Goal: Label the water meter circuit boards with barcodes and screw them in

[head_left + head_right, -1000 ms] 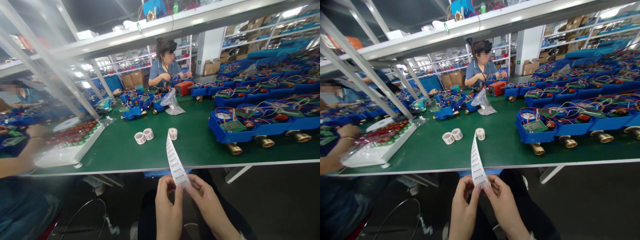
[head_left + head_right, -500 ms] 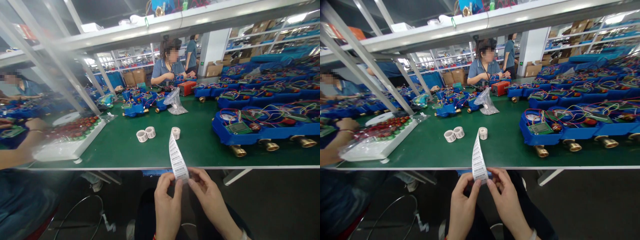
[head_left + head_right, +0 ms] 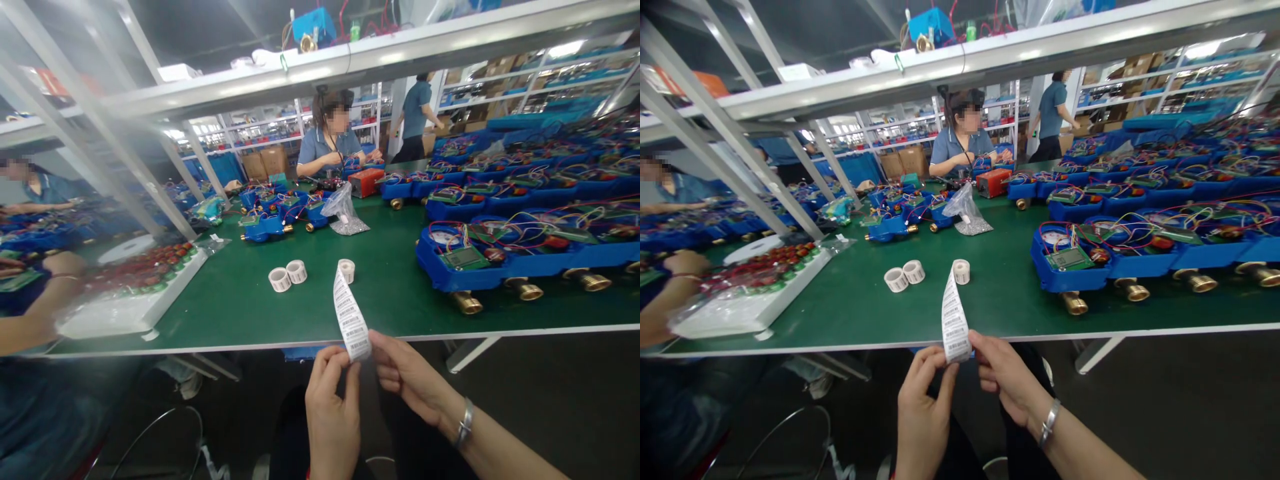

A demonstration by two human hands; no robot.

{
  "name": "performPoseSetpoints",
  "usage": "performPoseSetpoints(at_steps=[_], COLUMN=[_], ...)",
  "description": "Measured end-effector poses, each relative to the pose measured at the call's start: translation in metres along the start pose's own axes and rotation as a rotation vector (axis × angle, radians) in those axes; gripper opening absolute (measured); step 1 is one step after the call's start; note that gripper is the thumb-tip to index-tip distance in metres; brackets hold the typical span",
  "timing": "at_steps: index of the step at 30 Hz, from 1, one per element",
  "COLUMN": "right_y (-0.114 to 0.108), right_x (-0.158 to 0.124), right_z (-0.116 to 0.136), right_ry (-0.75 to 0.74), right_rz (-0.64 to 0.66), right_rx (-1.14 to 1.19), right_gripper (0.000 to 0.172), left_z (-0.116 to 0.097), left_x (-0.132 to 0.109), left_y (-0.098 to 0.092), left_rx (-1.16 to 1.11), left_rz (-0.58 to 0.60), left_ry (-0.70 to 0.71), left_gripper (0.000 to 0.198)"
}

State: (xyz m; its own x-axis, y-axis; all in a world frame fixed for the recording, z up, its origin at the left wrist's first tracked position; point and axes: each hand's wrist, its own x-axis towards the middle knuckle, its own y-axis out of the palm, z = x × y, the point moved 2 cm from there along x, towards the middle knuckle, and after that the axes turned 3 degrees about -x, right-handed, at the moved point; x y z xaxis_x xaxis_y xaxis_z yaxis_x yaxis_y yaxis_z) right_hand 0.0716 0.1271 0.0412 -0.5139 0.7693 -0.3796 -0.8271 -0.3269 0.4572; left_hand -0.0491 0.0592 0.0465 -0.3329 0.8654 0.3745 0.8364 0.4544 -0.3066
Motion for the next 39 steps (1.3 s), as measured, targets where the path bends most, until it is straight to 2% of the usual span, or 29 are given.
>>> performPoseSetpoints(at_steps=[9,15,19,22,25,28,31,35,39], right_y=[0.01,0.017,0.016,0.011,0.008,0.005,0.001,-0.006,-0.008], right_x=[0.0,-0.008,-0.01,-0.01,-0.011,-0.013,-0.013,-0.012,-0.013], right_z=[-0.001,-0.002,0.004,0.01,0.013,0.01,0.006,0.009,0.018], right_ry=[-0.091,-0.176,-0.294,-0.392,-0.488,-0.555,-0.565,-0.562,-0.573], right_rz=[-0.039,-0.082,-0.137,-0.181,-0.146,-0.12,-0.146,-0.191,-0.197], right_rx=[-0.065,-0.194,-0.251,-0.295,-0.314,-0.424,-0.533,-0.493,-0.615], right_gripper=[0.04,0.042,0.037,0.031,0.025,0.021,0.018,0.021,0.025], left_z=[0.002,0.0,-0.007,-0.003,0.003,0.005,0.0,-0.007,-0.002], left_x=[0.006,0.006,0.007,0.009,0.012,0.015,0.016,0.013,0.017], left_y=[0.003,0.005,0.006,0.007,0.01,0.014,0.014,0.014,0.016], left_rx=[-0.039,-0.214,-0.328,-0.38,-0.35,-0.318,-0.297,-0.184,-0.264], left_rz=[-0.07,-0.085,-0.078,-0.108,-0.099,-0.016,-0.039,-0.014,0.051], left_ry=[-0.081,-0.191,-0.234,-0.281,-0.339,-0.33,-0.272,-0.183,-0.237], left_gripper=[0.008,0.009,0.016,0.025,0.026,0.031,0.029,0.022,0.022])
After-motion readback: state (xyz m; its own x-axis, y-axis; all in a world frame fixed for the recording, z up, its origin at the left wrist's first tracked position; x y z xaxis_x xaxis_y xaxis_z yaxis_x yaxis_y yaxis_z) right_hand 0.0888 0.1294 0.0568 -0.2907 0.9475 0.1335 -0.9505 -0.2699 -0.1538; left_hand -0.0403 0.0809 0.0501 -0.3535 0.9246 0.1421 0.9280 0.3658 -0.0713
